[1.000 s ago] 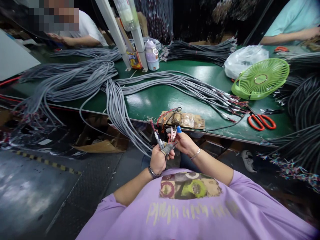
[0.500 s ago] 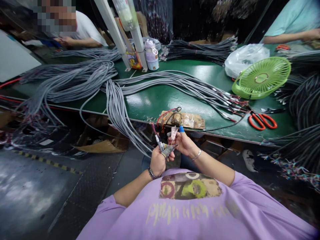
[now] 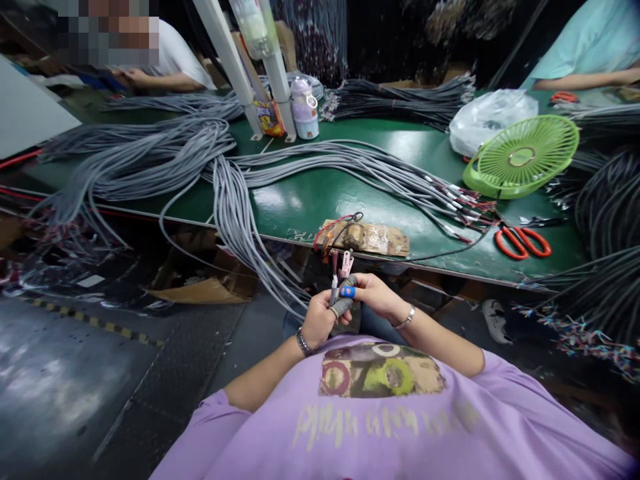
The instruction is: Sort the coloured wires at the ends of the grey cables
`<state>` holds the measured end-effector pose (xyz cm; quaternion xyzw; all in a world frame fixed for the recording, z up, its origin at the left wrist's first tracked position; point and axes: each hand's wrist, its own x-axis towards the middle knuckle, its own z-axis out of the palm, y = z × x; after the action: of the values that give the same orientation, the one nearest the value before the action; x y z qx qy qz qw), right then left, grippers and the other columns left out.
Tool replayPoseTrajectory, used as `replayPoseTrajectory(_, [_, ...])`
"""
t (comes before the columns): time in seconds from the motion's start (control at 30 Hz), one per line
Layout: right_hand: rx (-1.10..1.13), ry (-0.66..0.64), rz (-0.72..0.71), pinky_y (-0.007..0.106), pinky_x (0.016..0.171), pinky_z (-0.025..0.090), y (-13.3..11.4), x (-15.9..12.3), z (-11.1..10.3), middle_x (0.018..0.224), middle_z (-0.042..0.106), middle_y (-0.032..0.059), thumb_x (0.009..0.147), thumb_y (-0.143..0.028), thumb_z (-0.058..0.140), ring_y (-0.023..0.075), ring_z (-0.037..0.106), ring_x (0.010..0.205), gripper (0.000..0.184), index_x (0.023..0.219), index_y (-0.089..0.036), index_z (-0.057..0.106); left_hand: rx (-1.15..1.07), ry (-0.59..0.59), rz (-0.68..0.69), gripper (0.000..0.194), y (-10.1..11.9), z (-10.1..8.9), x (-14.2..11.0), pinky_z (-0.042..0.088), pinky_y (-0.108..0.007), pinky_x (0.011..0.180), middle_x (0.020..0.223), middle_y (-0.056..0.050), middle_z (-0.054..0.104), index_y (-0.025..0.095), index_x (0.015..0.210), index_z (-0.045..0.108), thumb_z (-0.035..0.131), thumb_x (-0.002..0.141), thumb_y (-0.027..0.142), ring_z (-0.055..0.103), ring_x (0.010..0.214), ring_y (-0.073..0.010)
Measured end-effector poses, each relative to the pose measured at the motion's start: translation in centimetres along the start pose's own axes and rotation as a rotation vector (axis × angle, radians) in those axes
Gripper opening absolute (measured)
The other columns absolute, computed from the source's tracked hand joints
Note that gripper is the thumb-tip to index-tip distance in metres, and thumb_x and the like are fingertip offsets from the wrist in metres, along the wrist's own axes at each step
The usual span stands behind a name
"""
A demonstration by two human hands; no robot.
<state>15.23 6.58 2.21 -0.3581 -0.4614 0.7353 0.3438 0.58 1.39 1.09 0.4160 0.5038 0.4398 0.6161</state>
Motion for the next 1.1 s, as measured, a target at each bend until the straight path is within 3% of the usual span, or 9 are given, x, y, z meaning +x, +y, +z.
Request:
replayPoseTrajectory(0.13, [0.031, 0.065, 0.022, 0.022, 0.054, 0.038, 0.5, 0.1, 0.2, 0.06, 0.06, -0.0012, 0.061, -0.035, 0.079, 0.0083, 0.049, 0.053, 0.027, 0.067, -0.013, 0.063, -0.016, 0.02, 0.028, 0.028, 0.0, -0.1, -0.1, 0.033, -0.019, 0.04, 0.052, -0.001, 0.063, 0.015, 0.068, 0.06, 0.071, 0.071, 0.041, 0.055, 0.041, -0.01])
replayPoseTrajectory(0.3, [0.294, 0.245, 0.124, 0.021, 0.051, 0.042, 1.0, 1.0, -0.3, 0.051, 0.05, -0.0054, 0.067, -0.03, 0.073, 0.0066, 0.044, 0.046, 0.023, 0.062, -0.016, 0.056, -0.108, 0.121, 0.086, 0.028, 0.3, 0.0, -0.1, 0.033, -0.019, 0.04, 0.053, -0.001, 0.064, 0.015, 0.068, 0.059, 0.07, 0.072, 0.041, 0.055, 0.042, -0.0089])
replayPoseTrajectory(0.43, [0.461, 0.117, 0.243, 0.025, 0.056, 0.048, 0.5, 2.1, -1.0, 0.069, 0.062, 0.0011, 0.077, -0.048, 0.062, 0.0092, 0.053, 0.054, 0.033, 0.081, -0.015, 0.063, -0.149, 0.142, 0.086, 0.029, 0.8, 0.2, 0.2, 0.032, -0.019, 0.039, 0.052, 0.0, 0.063, 0.015, 0.065, 0.057, 0.07, 0.073, 0.04, 0.054, 0.041, -0.009])
replayPoseTrajectory(0.53, [0.328, 0.068, 0.11, 0.023, 0.054, 0.044, 0.3, 2.7, -1.0, 0.068, 0.061, 0.0004, 0.073, -0.056, 0.066, 0.0086, 0.05, 0.053, 0.042, 0.082, -0.015, 0.065, -0.176, 0.135, 0.083, 0.028, 1.3, 0.4, 0.5, 0.032, -0.019, 0.039, 0.051, 0.0, 0.063, 0.015, 0.065, 0.057, 0.07, 0.072, 0.039, 0.054, 0.04, -0.0092])
replayPoseTrajectory(0.63, [0.095, 0.236, -0.128, 0.021, 0.05, 0.036, 0.5, 2.8, -0.6, 0.056, 0.055, -0.0016, 0.07, -0.059, 0.068, 0.0072, 0.043, 0.049, 0.045, 0.066, -0.015, 0.063, -0.185, 0.122, 0.074, 0.027, 1.7, 0.7, 0.8, 0.031, -0.019, 0.038, 0.051, 0.0, 0.063, 0.015, 0.066, 0.058, 0.07, 0.072, 0.038, 0.054, 0.039, -0.0091])
replayPoseTrajectory(0.7, [0.042, 0.303, -0.188, 0.022, 0.05, 0.035, 0.7, 3.0, -0.4, 0.054, 0.055, -0.0009, 0.072, -0.063, 0.063, 0.008, 0.043, 0.05, 0.049, 0.062, -0.015, 0.062, -0.186, 0.113, 0.064, 0.026, 1.8, 0.9, 0.9, 0.031, -0.018, 0.038, 0.051, -0.001, 0.063, 0.014, 0.066, 0.059, 0.07, 0.072, 0.037, 0.054, 0.038, -0.0087])
replayPoseTrajectory(0.9, [0.42, 0.146, 0.037, 0.024, 0.052, 0.042, 0.7, 4.0, -0.1, 0.063, 0.061, 0.0025, 0.074, -0.065, 0.06, 0.0114, 0.051, 0.053, 0.05, 0.074, -0.015, 0.065, -0.172, 0.095, 0.047, 0.026, 1.3, 1.2, 1.3, 0.031, -0.017, 0.037, 0.051, 0.0, 0.063, 0.014, 0.066, 0.057, 0.07, 0.073, 0.036, 0.054, 0.038, -0.0082])
replayPoseTrajectory(1.1, [0.511, 0.164, 0.034, 0.025, 0.055, 0.045, 0.9, 4.2, 0.2, 0.062, 0.062, 0.0029, 0.074, -0.063, 0.062, 0.0128, 0.056, 0.055, 0.05, 0.077, -0.014, 0.065, -0.134, 0.101, 0.039, 0.027, 1.0, 1.3, 1.5, 0.03, -0.017, 0.037, 0.05, 0.0, 0.062, 0.014, 0.064, 0.057, 0.07, 0.072, 0.036, 0.053, 0.038, -0.0079])
